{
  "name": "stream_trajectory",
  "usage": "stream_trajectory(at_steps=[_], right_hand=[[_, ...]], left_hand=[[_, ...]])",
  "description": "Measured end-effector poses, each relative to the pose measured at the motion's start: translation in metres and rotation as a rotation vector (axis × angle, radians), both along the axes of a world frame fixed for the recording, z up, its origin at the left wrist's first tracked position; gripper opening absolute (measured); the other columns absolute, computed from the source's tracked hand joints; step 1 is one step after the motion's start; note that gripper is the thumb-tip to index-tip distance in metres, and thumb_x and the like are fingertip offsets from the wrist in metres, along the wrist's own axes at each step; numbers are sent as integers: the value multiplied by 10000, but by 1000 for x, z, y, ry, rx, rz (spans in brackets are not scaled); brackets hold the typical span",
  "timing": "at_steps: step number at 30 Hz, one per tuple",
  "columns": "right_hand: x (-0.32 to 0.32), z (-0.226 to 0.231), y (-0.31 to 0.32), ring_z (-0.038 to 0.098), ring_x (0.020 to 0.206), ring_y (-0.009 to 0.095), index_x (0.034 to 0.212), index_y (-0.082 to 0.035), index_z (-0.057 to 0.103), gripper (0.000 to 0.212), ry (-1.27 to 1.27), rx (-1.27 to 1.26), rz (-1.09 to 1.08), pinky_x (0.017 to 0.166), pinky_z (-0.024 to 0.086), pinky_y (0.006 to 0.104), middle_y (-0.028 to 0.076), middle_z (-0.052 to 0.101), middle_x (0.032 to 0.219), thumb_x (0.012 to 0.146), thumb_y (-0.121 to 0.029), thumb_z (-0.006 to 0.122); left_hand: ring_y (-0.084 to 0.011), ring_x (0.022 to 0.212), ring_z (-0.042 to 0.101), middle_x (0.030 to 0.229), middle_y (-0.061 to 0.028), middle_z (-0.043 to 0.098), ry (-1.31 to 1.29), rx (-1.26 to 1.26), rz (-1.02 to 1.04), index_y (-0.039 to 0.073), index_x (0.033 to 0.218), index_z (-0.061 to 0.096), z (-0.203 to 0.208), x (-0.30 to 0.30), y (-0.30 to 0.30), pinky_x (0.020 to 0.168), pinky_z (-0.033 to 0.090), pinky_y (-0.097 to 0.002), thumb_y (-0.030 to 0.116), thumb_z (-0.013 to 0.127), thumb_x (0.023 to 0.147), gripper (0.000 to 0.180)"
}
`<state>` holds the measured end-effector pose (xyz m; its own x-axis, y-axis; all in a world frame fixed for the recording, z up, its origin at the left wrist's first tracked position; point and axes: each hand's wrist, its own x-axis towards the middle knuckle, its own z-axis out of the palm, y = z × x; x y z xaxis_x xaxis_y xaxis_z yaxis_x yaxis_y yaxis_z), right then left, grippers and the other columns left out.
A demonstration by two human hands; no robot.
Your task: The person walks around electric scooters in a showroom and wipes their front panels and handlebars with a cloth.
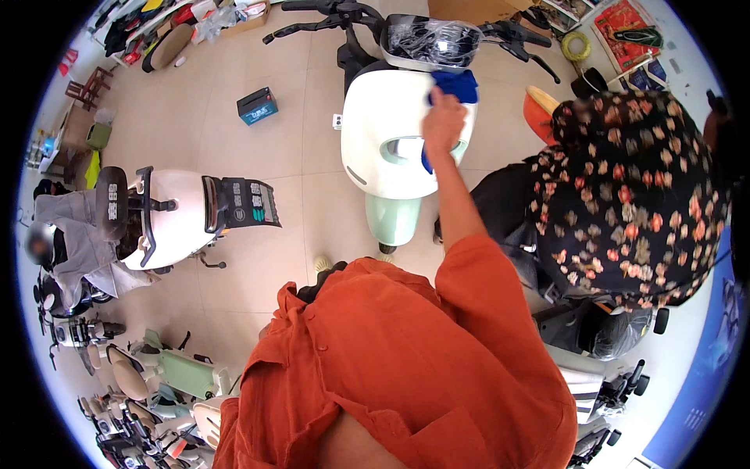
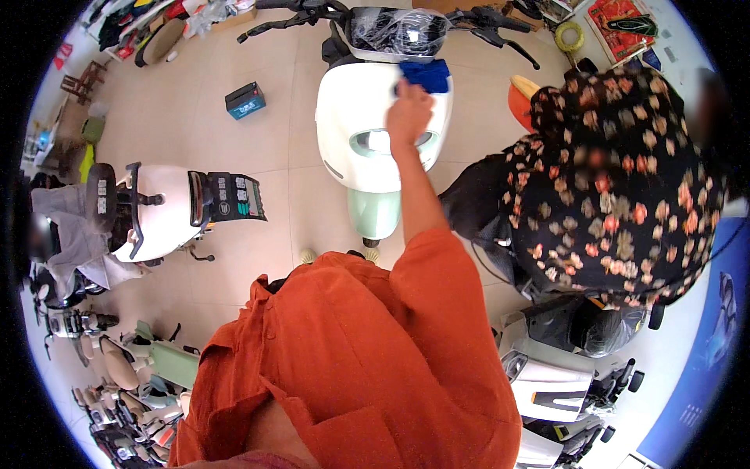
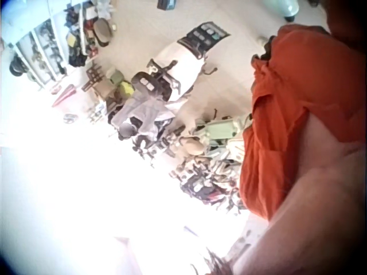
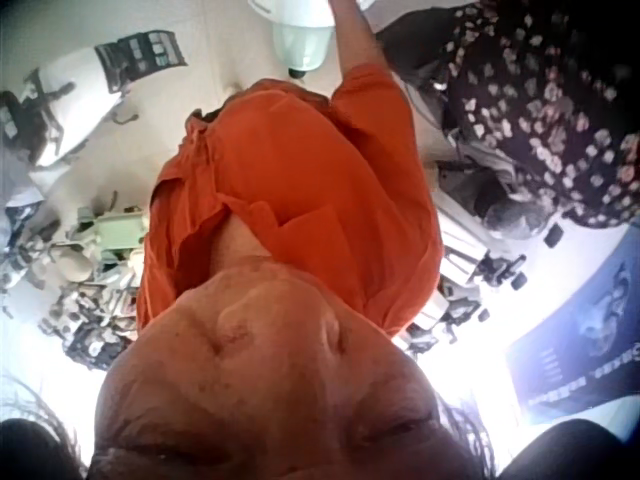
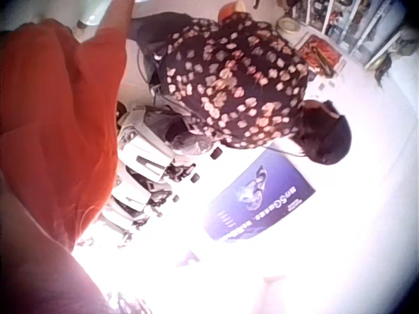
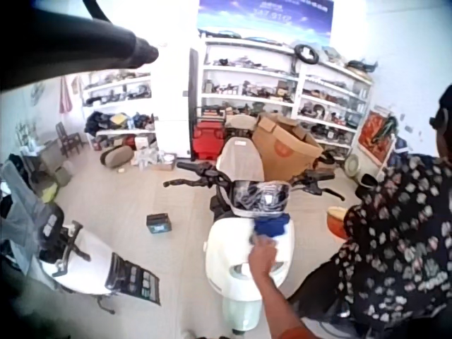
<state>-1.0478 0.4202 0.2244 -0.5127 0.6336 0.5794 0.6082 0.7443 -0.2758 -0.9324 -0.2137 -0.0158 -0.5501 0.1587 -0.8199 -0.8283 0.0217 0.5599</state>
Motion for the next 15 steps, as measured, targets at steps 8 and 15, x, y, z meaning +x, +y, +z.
stream_trajectory(at_steps=[8,15], right_hand=[[14,17,4,440,1104,279,1142,-226,582,403,-98,66,461,870,353,452,47,538,1164,748,-146,556],[5,16,20,404,1139,300,1150,-206,571,377,46,7,219,884,281,481,75,518,1165,775,-241,586]], left_hand=[[-280,1081,513,1241,-166,483,110,65,38,-44,1271,382,11,-4,17,847,461,-362,154,383,933,392],[-295,1187,451,1273,-207,449,17,209,121,-113,1270,353,-15,20,-7,954,413,-380,196,438,925,471]])
